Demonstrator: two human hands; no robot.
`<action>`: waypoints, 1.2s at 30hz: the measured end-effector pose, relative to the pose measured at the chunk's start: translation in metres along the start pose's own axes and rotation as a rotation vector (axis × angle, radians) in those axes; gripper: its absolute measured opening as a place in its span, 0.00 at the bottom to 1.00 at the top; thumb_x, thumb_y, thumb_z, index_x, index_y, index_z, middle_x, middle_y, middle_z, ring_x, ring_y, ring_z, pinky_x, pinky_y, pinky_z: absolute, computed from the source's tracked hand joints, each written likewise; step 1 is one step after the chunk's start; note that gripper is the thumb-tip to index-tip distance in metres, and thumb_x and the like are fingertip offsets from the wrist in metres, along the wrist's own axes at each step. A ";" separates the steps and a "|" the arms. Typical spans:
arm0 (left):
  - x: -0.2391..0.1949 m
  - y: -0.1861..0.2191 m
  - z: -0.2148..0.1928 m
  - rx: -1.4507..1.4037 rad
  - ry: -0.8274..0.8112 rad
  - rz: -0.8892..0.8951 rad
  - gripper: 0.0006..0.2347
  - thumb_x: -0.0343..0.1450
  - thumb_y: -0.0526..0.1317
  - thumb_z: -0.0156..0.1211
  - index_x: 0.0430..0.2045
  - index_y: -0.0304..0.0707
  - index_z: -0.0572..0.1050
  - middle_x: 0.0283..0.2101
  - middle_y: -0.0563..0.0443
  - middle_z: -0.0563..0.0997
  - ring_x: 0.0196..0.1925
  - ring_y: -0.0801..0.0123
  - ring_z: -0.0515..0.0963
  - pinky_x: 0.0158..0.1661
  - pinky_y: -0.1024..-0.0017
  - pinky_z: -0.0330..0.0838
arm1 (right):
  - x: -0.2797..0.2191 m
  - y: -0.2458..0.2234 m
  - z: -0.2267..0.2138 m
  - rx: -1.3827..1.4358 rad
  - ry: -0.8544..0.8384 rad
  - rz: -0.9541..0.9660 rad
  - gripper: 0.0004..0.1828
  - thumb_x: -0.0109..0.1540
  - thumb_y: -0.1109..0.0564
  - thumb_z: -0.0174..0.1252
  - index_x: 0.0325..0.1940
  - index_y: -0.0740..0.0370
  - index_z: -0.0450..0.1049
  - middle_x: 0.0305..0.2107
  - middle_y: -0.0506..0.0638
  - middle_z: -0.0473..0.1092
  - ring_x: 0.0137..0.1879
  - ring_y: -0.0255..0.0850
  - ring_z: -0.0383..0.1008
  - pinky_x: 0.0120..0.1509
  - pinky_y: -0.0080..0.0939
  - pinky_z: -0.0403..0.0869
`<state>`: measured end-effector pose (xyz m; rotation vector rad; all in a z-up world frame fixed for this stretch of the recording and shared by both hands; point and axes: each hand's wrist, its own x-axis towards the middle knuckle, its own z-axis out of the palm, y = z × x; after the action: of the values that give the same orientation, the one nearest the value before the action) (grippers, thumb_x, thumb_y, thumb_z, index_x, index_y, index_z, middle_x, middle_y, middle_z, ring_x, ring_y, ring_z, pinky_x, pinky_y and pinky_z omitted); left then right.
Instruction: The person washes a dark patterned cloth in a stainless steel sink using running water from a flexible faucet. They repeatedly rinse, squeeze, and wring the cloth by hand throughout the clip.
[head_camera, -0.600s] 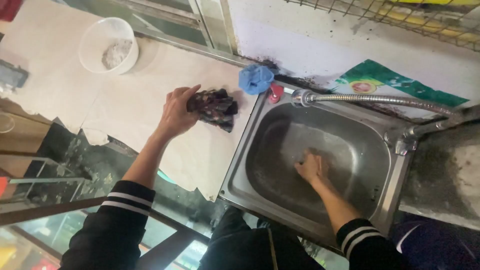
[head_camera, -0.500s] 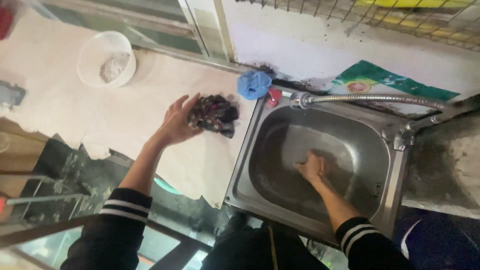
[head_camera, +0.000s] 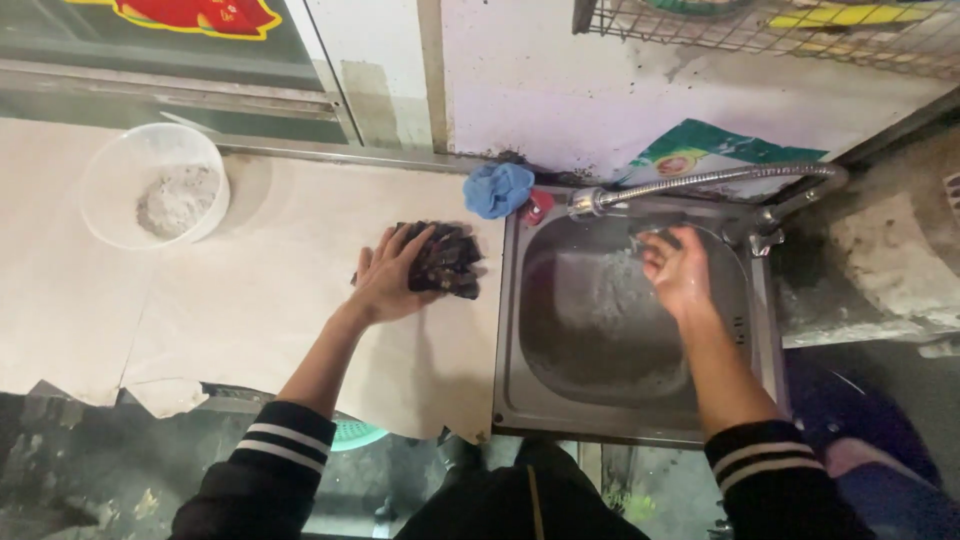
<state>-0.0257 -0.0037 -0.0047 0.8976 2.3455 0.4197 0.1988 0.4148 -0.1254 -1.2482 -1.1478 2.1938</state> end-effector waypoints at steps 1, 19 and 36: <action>0.001 -0.002 0.001 0.002 0.007 0.010 0.45 0.62 0.57 0.69 0.74 0.72 0.47 0.78 0.46 0.47 0.80 0.49 0.42 0.73 0.40 0.36 | 0.005 -0.010 0.015 0.003 0.001 -0.012 0.14 0.59 0.38 0.55 0.42 0.45 0.70 0.43 0.45 0.76 0.35 0.35 0.68 0.42 0.33 0.63; 0.063 0.105 0.033 -0.256 0.469 0.574 0.27 0.68 0.53 0.65 0.61 0.47 0.72 0.60 0.43 0.76 0.68 0.52 0.72 0.64 0.44 0.61 | 0.020 0.088 -0.115 -1.446 -0.106 -0.330 0.19 0.59 0.63 0.60 0.53 0.58 0.82 0.44 0.60 0.81 0.53 0.55 0.81 0.57 0.50 0.76; 0.038 0.237 0.183 -0.764 -0.082 0.361 0.33 0.70 0.40 0.55 0.74 0.52 0.52 0.72 0.36 0.58 0.76 0.42 0.54 0.72 0.38 0.44 | -0.093 -0.039 -0.083 -1.336 0.399 -0.970 0.29 0.67 0.62 0.53 0.73 0.69 0.64 0.61 0.71 0.69 0.59 0.69 0.72 0.63 0.66 0.68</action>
<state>0.1842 0.2085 -0.0499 0.9075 1.7043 1.2854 0.3155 0.4169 -0.0675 -0.9811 -2.3927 0.3152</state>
